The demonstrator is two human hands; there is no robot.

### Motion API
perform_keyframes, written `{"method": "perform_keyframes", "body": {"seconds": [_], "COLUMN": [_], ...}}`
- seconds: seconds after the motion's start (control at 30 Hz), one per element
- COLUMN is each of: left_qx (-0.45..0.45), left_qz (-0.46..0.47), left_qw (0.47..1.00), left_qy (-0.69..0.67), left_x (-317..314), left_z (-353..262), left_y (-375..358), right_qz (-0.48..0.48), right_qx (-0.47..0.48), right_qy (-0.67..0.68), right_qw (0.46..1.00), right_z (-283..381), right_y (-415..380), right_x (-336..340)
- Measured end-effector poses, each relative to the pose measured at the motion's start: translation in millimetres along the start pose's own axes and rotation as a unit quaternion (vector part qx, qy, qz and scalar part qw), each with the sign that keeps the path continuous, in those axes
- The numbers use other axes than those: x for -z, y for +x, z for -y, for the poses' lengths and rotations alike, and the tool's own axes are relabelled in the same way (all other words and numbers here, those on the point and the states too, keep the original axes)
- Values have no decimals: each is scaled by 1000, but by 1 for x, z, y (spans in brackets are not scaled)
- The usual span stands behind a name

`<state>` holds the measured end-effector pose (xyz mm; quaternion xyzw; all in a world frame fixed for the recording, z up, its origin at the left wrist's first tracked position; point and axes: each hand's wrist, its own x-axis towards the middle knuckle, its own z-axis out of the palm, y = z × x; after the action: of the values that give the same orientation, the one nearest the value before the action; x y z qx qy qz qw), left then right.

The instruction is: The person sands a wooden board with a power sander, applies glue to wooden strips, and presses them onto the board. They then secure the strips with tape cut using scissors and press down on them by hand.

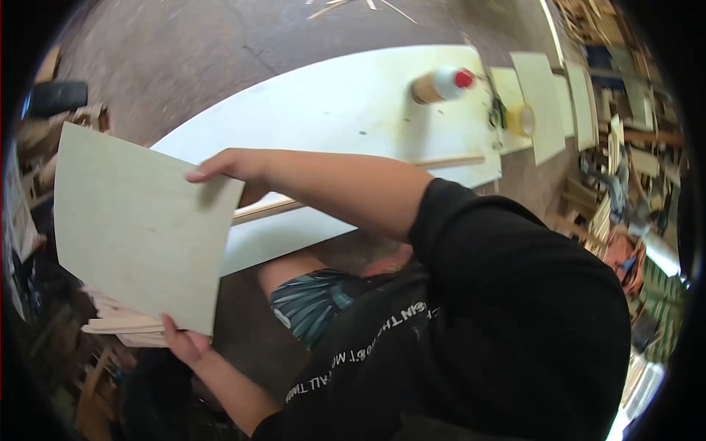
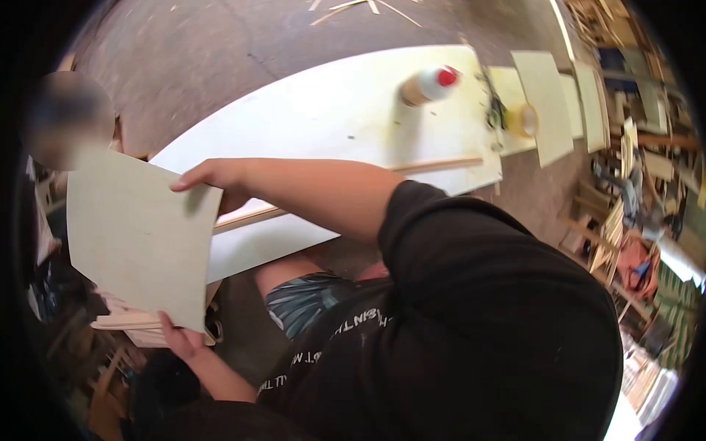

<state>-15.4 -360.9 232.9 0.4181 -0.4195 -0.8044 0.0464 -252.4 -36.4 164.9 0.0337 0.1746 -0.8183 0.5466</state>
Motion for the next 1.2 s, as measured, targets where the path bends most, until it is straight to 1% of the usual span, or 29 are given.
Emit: {"method": "perform_keyframes", "body": {"seconds": [0.07,0.13,0.2,0.27,0.3,0.33,0.4,0.43,0.47,0.53,0.57,0.67,0.7,0.8,0.83,0.87,0.93,0.97,1.0,1.07,1.1,1.17,1.2], "left_qx": [26,19,21,22,3,-13,-42,-14,-36,-71,-81,-18,-20,24,30,17,-13,-7,0,15,21,23,19], "left_qz": [94,145,186,212,208,209,204,196,205,233,262,268,324,376,378,379,385,379,374,365,362,357,357], "left_qw": [995,988,977,967,967,964,960,958,951,935,932,945,929,919,918,919,919,922,924,928,930,931,931], "left_qy": [8,55,101,139,149,161,185,211,228,259,237,185,179,118,115,107,90,83,76,69,66,68,70], "left_x": [-4,-13,-34,-52,-50,-58,-59,-50,-41,-52,-53,-33,-31,-36,-36,-31,-43,-42,-37,-24,-18,1,9], "left_z": [59,102,136,166,181,200,232,245,259,293,302,323,324,316,315,313,301,296,288,274,269,259,255], "left_y": [-11,-16,-27,-43,-45,-53,-67,-68,-72,-105,-121,-129,-131,-139,-133,-131,-147,-144,-134,-115,-106,-96,-94], "right_qz": [89,82,45,-56,-105,-174,-307,-352,-383,-454,-476,-454,-421,-299,-277,-288,-305,-314,-351,-421,-451,-555,-576], "right_qx": [48,62,83,92,100,114,138,193,219,267,291,350,385,382,343,358,392,415,428,464,486,521,534], "right_qy": [-75,-241,-364,-452,-491,-564,-675,-677,-669,-646,-624,-617,-669,-615,-588,-572,-542,-477,-429,-321,-265,-142,-112], "right_qw": [992,965,926,885,859,799,656,617,598,552,547,539,476,622,678,679,677,709,714,710,700,633,609], "right_z": [5,12,15,10,5,1,-25,-46,-65,-100,-117,-153,-160,-166,-166,-168,-171,-176,-177,-174,-171,-175,-171], "right_y": [-86,-155,-215,-263,-281,-300,-327,-334,-338,-354,-362,-396,-407,-438,-447,-453,-461,-470,-479,-502,-517,-547,-567], "right_x": [18,20,19,12,6,-1,-12,-6,-1,4,3,-11,-13,-38,-40,-37,-19,-12,5,66,98,137,171]}}
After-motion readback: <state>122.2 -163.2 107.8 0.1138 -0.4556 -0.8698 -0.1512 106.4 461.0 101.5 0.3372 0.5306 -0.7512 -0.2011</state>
